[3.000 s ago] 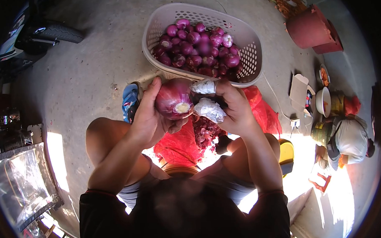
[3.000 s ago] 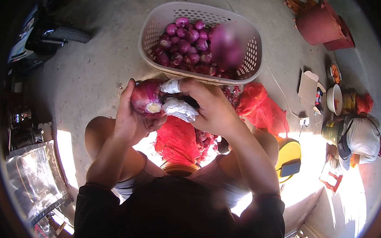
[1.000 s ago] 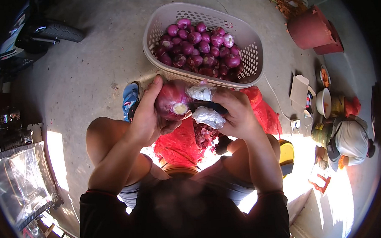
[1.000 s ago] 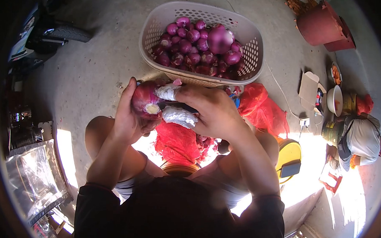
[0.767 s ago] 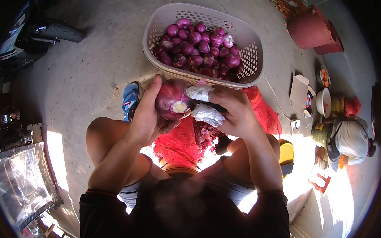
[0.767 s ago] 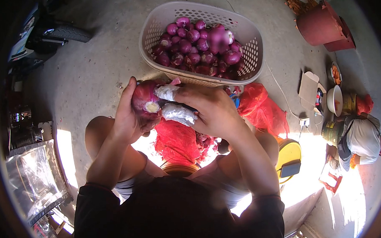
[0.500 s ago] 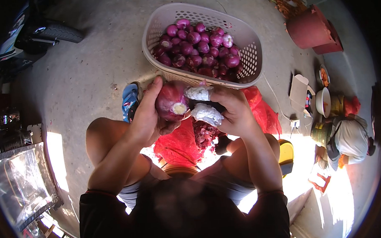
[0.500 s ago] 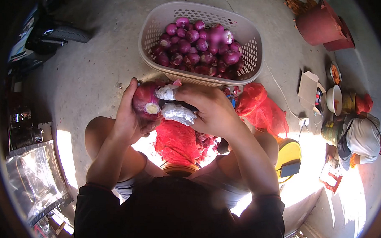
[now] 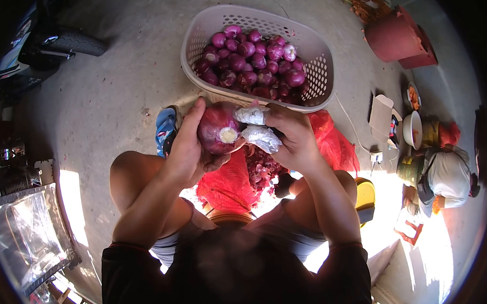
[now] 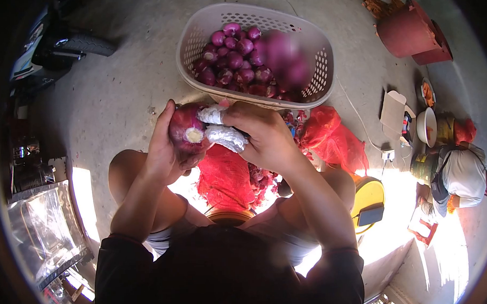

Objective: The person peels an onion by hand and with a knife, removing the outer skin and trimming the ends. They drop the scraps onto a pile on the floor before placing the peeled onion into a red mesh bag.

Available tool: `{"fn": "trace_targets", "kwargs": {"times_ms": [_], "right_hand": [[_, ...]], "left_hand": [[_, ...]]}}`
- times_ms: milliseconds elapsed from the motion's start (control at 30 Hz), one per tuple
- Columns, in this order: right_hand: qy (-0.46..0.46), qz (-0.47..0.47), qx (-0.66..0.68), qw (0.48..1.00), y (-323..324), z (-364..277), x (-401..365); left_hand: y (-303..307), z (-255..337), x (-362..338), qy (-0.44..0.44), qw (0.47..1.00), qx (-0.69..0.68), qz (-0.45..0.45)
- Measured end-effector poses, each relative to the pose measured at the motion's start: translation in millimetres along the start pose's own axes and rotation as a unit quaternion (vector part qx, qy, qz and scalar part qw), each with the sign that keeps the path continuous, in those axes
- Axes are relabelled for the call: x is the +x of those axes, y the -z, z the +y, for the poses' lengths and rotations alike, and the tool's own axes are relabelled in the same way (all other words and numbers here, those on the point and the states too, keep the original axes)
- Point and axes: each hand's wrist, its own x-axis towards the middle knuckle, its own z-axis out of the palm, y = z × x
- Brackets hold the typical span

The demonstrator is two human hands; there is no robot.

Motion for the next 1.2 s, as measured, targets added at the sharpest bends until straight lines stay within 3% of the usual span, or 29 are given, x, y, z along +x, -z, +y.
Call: {"fn": "trace_targets", "kwargs": {"times_ms": [133, 333, 500, 600, 633, 733, 1067, 1200], "right_hand": [[-0.065, 0.028, 0.084, 0.994, -5, -7, 2], [-0.067, 0.078, 0.134, 0.986, -1, 2, -1], [-0.087, 0.027, 0.203, 0.975, 7, -5, 0], [-0.042, 0.032, 0.183, 0.982, 1, 0, -6], [-0.058, -0.013, 0.088, 0.994, 6, 2, -8], [-0.062, -0.021, 0.042, 0.997, 6, 1, -5], [-0.071, -0.019, 0.092, 0.993, 4, -3, 0], [-0.084, 0.005, 0.136, 0.987, -3, 0, -4]], "left_hand": [[-2, -1, 0, -0.014, 1.0, -0.006, 0.017], [-4, -4, 0, -0.05, 0.998, -0.012, 0.042], [4, -2, 0, -0.051, 0.999, -0.002, -0.006], [5, -3, 0, -0.056, 0.998, 0.009, -0.002], [4, -3, 1, -0.053, 0.998, 0.016, 0.006], [1, -3, 0, -0.043, 0.998, 0.033, 0.024], [-14, -2, -3, -0.041, 0.993, 0.02, 0.109], [-11, -3, -3, -0.043, 0.994, 0.013, 0.097]]}}
